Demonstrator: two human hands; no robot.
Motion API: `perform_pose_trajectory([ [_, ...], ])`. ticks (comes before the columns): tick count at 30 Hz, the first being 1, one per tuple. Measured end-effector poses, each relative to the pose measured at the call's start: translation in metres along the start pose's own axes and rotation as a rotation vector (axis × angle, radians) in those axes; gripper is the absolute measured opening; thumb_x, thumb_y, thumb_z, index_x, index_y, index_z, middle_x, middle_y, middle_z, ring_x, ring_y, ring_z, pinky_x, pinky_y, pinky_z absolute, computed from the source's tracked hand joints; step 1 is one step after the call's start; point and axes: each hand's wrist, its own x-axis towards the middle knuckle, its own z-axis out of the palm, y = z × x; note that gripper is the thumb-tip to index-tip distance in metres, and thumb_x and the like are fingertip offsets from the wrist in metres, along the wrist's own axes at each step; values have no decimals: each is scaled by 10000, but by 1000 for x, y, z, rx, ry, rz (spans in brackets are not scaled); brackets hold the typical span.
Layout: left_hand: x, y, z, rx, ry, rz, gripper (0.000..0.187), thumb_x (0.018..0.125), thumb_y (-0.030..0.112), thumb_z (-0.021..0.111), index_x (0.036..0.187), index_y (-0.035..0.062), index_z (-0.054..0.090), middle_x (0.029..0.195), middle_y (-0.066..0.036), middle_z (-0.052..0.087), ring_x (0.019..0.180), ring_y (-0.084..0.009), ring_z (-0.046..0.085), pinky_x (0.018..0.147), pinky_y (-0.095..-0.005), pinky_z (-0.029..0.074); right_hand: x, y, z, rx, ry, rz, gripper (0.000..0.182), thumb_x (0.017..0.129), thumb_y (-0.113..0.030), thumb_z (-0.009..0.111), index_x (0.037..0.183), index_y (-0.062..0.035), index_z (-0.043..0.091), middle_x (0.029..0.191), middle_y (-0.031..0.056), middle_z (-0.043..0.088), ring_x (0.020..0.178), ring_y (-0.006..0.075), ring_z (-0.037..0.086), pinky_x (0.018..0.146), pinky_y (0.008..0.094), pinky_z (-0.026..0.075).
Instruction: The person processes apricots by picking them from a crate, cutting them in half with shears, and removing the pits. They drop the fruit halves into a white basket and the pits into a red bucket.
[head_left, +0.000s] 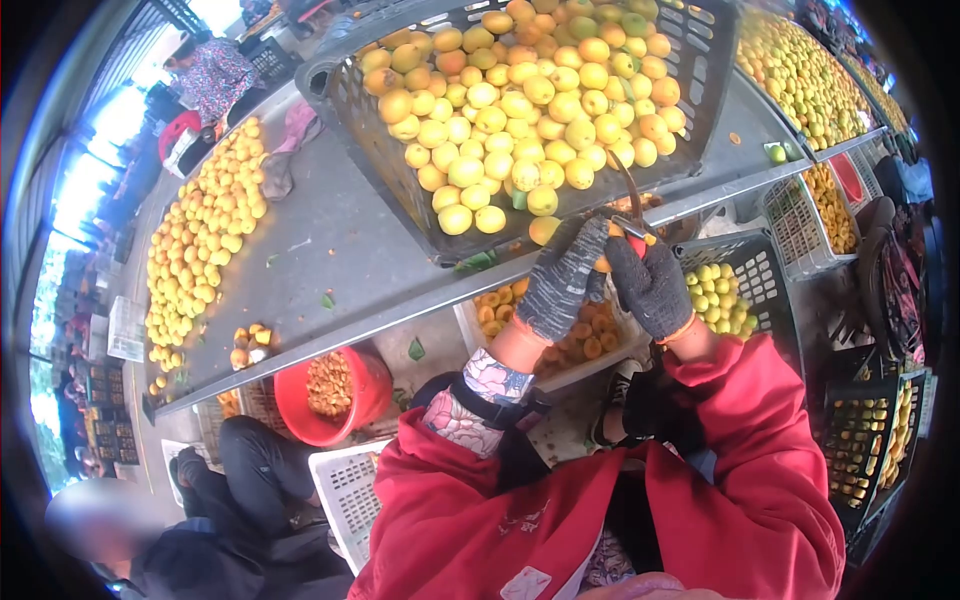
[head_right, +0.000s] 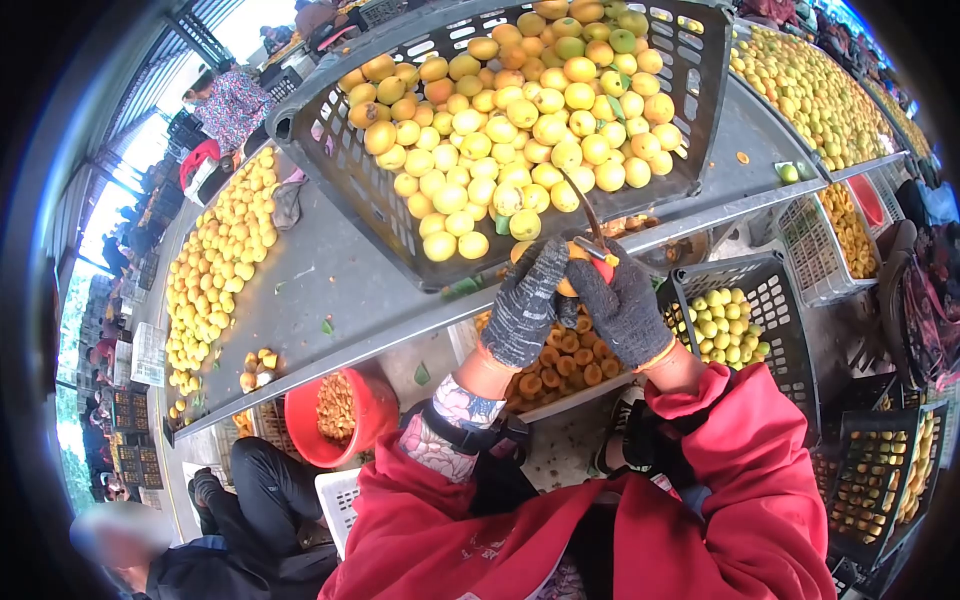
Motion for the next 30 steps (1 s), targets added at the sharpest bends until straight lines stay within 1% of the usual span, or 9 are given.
perform_pose_trajectory([
  [3,0,-10,-1,-45,14,66,400,1020,386,504,1217,42,558,847,-18,624,671,-99,584,604,-241,485,2,-13,1,316,-63,245,295,994,-263,562,1145,-16,621,734,29,619,575,76,547,504,234,423],
  [9,6,-27,-5,248,19,308,341,1005,290,556,1241,44,546,966,-57,629,832,-156,616,722,-296,521,9,3,-12,798,86,683,407,986,-515,501,868,-133,576,554,-68,415,399,53,362,372,214,271],
  [11,7,-34,-6,-418,-81,52,335,995,267,574,1255,57,546,1046,-75,637,931,-183,617,799,-327,531,9,6,-21,960,42,738,381,990,-529,485,869,-175,555,554,-80,414,395,51,354,368,208,262],
  [13,9,-42,-6,-561,-18,-19,377,893,154,662,1225,16,545,1079,-116,639,957,-234,630,835,-344,531,6,3,-24,1002,15,690,382,990,-541,476,923,-175,563,574,-85,411,416,35,362,368,191,269],
  [16,19,-61,-5,3,69,196,389,852,100,694,1196,-9,548,1084,-129,647,963,-252,640,859,-343,532,4,-1,-28,1110,32,707,380,992,-542,470,929,-178,557,571,-85,396,413,33,357,361,187,266],
  [20,15,-49,-8,170,-36,231,414,985,356,534,1254,40,531,1145,-145,620,978,-242,609,862,-349,535,4,4,-33,1335,-37,649,406,998,-542,458,910,-154,535,538,-82,377,398,52,359,370,204,271],
  [24,14,-61,-16,344,11,297,461,1004,458,492,1252,72,538,1176,-129,616,998,-240,606,864,-367,540,3,-9,-36,1027,-59,588,425,996,-529,474,1001,-119,584,543,-61,387,401,53,357,375,206,275],
  [28,23,-74,-10,-276,37,144,474,990,520,479,1216,111,559,1140,-75,643,989,-224,632,832,-394,558,-11,-36,-29,306,-203,486,396,999,-355,531,1241,-47,589,669,-6,542,525,86,505,483,238,413],
  [30,3,-23,-4,-905,-11,-283,463,990,521,479,1205,121,566,1119,-71,650,980,-227,638,835,-401,561,-20,-22,-16,55,-270,365,379,986,-264,567,1291,-39,568,767,25,620,629,117,595,579,262,492],
])
